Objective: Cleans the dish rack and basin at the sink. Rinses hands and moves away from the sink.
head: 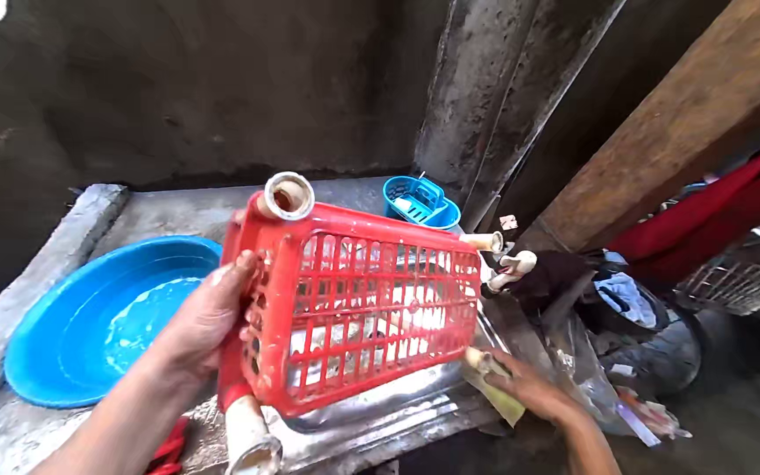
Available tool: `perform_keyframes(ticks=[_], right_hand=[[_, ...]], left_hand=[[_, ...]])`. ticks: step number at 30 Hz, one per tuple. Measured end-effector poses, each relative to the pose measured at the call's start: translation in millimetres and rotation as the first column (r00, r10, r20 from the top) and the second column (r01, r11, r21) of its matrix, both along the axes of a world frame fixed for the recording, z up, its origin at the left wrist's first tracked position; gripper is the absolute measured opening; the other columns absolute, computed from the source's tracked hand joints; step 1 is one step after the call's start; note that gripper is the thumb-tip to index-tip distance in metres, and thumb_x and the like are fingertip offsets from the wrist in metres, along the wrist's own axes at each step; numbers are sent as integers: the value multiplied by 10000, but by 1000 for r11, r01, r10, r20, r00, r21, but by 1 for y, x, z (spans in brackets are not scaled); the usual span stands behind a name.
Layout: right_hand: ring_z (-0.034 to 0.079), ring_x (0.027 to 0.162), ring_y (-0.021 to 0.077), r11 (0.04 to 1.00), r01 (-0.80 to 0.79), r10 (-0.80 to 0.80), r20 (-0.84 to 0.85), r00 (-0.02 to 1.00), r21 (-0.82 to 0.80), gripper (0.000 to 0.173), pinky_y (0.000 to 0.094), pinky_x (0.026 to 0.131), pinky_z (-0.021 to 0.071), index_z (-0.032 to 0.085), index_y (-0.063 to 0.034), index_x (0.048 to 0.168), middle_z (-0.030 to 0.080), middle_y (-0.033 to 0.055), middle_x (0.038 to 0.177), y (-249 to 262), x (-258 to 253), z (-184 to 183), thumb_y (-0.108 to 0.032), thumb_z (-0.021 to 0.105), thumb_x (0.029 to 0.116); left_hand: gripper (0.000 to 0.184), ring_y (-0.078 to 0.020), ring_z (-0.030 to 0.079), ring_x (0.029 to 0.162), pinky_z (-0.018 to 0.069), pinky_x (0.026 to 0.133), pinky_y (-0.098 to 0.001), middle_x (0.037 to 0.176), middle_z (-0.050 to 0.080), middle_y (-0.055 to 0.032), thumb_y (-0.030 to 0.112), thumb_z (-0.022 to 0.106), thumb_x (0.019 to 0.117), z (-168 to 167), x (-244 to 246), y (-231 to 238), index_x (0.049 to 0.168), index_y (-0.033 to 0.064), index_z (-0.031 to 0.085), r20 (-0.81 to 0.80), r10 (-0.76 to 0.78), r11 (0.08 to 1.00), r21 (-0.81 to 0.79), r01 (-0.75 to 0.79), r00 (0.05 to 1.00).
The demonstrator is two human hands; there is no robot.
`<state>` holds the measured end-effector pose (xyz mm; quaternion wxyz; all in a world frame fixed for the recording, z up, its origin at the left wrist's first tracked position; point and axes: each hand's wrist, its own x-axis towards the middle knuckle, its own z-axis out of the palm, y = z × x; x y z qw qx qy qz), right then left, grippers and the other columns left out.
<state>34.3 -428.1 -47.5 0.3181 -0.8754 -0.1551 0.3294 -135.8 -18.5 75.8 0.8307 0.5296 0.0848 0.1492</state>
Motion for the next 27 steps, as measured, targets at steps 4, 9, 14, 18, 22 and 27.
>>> perform_keyframes(ticks=[4, 9, 14, 18, 22, 27], right_hand=[[588, 1270, 353, 999, 53, -53, -12, 999, 7, 564, 547, 1081, 458, 453, -83, 1525, 567, 236, 1417, 7, 6, -7, -199, 631, 1002], [601, 1240, 354, 978, 186, -187, 9, 982, 94, 554, 532, 1053, 478, 416, -59, 1537, 557, 258, 1412, 27, 11, -7, -178, 594, 1026], [640, 1162, 310, 960, 228, -229, -9, 973, 165, 525, 487, 998, 517, 443, -54, 1512, 592, 235, 1361, 48, 9, -12, -174, 596, 1025], [636, 1171, 299, 953, 249, -248, -27, 968, 173, 523, 473, 1003, 515, 436, -53, 1517, 584, 231, 1374, 48, 4, -18, -164, 586, 1029], [635, 1172, 304, 961, 233, -229, -43, 972, 146, 520, 477, 1009, 511, 455, -34, 1491, 595, 229, 1359, 47, -5, -26, -150, 612, 1009], [665, 1028, 257, 979, 169, -163, -62, 985, 111, 453, 436, 902, 550, 488, 14, 1372, 630, 215, 1224, 50, -20, -15, -117, 654, 971]], left_hand=[[199, 47, 652, 650, 560, 590, -137, 771, 715, 152, 328, 822, 786, 19, -10, 7, 931, 287, 692, 53, -48, 895, 446, 20, 997], [240, 87, 652, 816, 567, 728, -123, 888, 711, 134, 282, 781, 883, 0, -12, -11, 1052, 139, 689, 114, -492, 577, 785, 225, 863], [395, -189, 546, 545, 458, 515, -337, 606, 533, -81, 392, 672, 940, -48, 2, -29, 792, 42, 563, 115, -631, 123, 991, -47, 768], [179, -288, 658, 629, 549, 568, -421, 704, 622, -123, 176, 696, 889, -105, 6, -26, 827, 32, 611, 8, -730, -134, 979, -155, 684], [89, -361, 722, 812, 598, 719, -484, 882, 706, -184, -7, 585, 955, -151, 11, 3, 925, -16, 669, -197, -740, -353, 928, -122, 643], [191, -484, 677, 1065, 537, 907, -607, 1103, 698, -287, -63, 545, 977, -164, 41, 39, 1115, -88, 675, -342, -565, -434, 897, 82, 751]])
